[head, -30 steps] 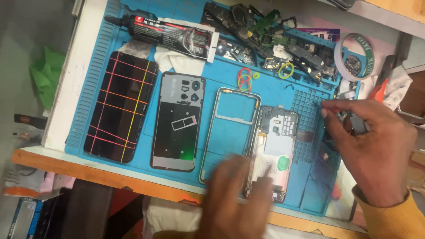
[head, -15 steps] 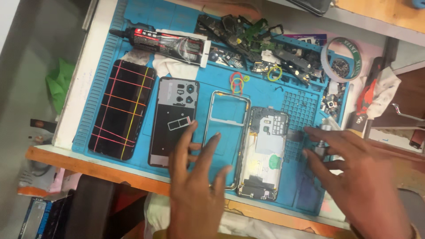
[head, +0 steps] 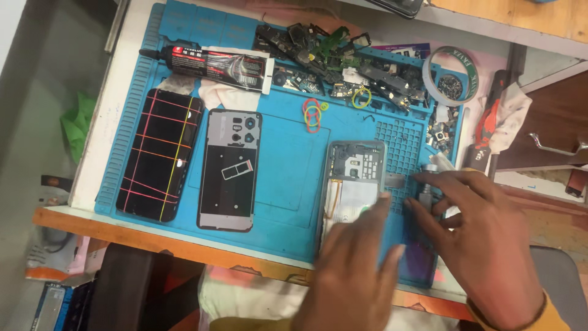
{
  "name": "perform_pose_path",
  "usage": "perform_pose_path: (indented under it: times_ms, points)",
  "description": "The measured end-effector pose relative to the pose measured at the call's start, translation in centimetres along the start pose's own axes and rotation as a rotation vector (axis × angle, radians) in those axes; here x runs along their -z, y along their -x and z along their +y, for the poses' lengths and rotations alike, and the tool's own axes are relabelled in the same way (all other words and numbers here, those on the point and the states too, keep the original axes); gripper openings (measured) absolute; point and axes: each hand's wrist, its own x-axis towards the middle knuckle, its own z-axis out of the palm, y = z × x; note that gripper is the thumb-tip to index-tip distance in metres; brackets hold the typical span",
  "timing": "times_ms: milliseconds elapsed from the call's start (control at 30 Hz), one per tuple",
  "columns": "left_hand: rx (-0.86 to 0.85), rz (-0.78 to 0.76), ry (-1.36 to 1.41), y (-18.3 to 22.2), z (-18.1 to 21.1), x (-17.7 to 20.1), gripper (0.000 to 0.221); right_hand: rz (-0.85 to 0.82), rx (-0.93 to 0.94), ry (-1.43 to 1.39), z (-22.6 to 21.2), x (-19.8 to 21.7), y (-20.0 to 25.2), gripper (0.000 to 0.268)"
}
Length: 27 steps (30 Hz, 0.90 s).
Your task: The person uses a screwdriver to remove internal components from a smartphone, then applies adhesive from a tube to the edges of the phone frame and attaches a replacement screen assembly.
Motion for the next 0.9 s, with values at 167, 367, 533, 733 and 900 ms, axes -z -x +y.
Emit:
perform_pose_path:
  times_ms: [167,367,533,733,900]
  points:
    - [0.092,-0.126,-0.146,-0.3,0.8,-3.3,0.062,0.036,0.104,-0.005,-0.2,0.0,0.1,0.031]
    - [-0.006,-0.055,-0.296,0.3,-0.7,-2.2,0.053,0.13,0.244,0.073,-1.2,-0.4,0.4,0.028]
    - [0.084,0.057,-0.281,-0.5,-2.1,1.1,0.067,-0.144,-0.171,-0.06,-2.3,-0.8,0.9,0.045]
    - [0.163,-0.064,-0.033,-1.2,-3.4,4.5,0.067,-0.143,-0.262,-0.356,-2.9,-1.6,1.6,0.05]
    - [0.459,-0.248,0.13,-1.3,-3.5,5.4,0.074,-0.205,-0.312,-0.474,-2.0,-1.5,1.4,0.055]
